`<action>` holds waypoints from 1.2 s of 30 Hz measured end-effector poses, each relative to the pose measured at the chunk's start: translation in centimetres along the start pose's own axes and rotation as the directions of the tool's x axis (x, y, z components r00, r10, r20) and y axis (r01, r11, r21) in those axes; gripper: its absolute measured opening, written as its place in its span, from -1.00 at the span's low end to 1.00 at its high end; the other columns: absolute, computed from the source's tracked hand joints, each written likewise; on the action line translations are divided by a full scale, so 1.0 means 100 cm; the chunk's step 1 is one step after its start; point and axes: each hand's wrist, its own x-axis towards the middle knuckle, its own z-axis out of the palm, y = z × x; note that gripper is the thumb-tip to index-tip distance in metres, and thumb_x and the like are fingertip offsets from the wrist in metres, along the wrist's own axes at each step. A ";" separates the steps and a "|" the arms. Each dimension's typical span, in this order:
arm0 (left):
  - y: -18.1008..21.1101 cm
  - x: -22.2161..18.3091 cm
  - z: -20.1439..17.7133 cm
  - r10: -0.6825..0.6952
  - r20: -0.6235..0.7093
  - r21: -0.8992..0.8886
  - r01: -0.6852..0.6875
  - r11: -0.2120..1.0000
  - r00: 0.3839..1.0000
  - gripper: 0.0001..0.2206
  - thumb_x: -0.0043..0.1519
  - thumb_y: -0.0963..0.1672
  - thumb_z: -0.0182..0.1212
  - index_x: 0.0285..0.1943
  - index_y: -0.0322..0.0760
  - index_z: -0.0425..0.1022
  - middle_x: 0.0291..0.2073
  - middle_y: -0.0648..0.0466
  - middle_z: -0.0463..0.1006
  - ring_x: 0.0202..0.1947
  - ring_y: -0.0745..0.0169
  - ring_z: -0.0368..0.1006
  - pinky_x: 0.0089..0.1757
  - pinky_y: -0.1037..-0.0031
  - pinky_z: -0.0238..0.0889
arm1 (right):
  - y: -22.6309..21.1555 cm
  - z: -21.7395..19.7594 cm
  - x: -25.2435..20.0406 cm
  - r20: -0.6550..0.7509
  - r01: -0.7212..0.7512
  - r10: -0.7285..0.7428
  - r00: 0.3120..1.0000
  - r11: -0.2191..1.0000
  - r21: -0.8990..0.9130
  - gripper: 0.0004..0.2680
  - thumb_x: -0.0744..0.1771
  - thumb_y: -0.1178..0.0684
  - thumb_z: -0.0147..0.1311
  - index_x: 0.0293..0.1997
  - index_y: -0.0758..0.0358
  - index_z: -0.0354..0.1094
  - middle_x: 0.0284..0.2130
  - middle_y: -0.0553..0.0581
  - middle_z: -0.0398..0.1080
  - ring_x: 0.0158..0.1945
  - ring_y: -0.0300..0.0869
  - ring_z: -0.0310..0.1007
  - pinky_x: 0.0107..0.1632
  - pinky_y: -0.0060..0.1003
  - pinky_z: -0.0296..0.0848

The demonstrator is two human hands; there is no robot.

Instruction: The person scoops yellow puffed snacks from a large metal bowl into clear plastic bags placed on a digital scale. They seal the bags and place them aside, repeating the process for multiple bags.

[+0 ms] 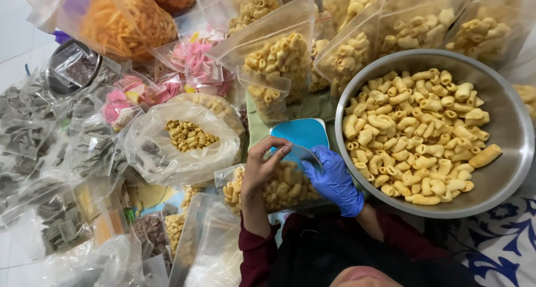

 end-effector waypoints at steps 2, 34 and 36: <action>0.001 0.001 -0.001 -0.001 0.001 0.004 0.001 1.000 1.000 -0.93 0.27 -0.17 0.36 -0.14 -0.26 0.67 -0.40 0.01 0.64 -0.32 0.18 0.58 -0.13 0.36 0.42 | 0.009 0.003 0.000 -0.007 0.029 -0.029 1.000 0.999 0.032 -0.97 0.30 0.12 0.20 -0.34 0.12 0.45 -0.49 0.15 0.47 -0.34 0.07 0.57 -0.17 -0.16 0.54; 0.007 -0.003 -0.005 0.127 0.005 0.120 -0.127 0.985 0.992 -0.95 0.25 -0.15 0.35 -0.17 -0.18 0.61 -0.39 0.08 0.63 -0.35 0.04 0.59 -0.18 0.33 0.40 | -0.031 0.007 0.011 -0.009 -0.033 0.035 0.999 0.988 0.149 -0.94 0.30 0.22 0.22 -0.23 0.18 0.54 -0.41 0.15 0.56 -0.32 -0.08 0.60 -0.17 -0.20 0.53; 0.005 -0.002 -0.005 0.124 0.005 0.126 -0.123 0.984 0.992 -0.95 0.24 -0.15 0.36 -0.17 -0.16 0.61 -0.39 0.11 0.64 -0.35 0.09 0.60 -0.17 0.35 0.40 | -0.026 0.003 0.009 -0.011 -0.035 0.037 0.999 0.989 0.144 -0.94 0.30 0.22 0.22 -0.25 0.17 0.53 -0.42 0.16 0.56 -0.33 -0.08 0.59 -0.18 -0.20 0.52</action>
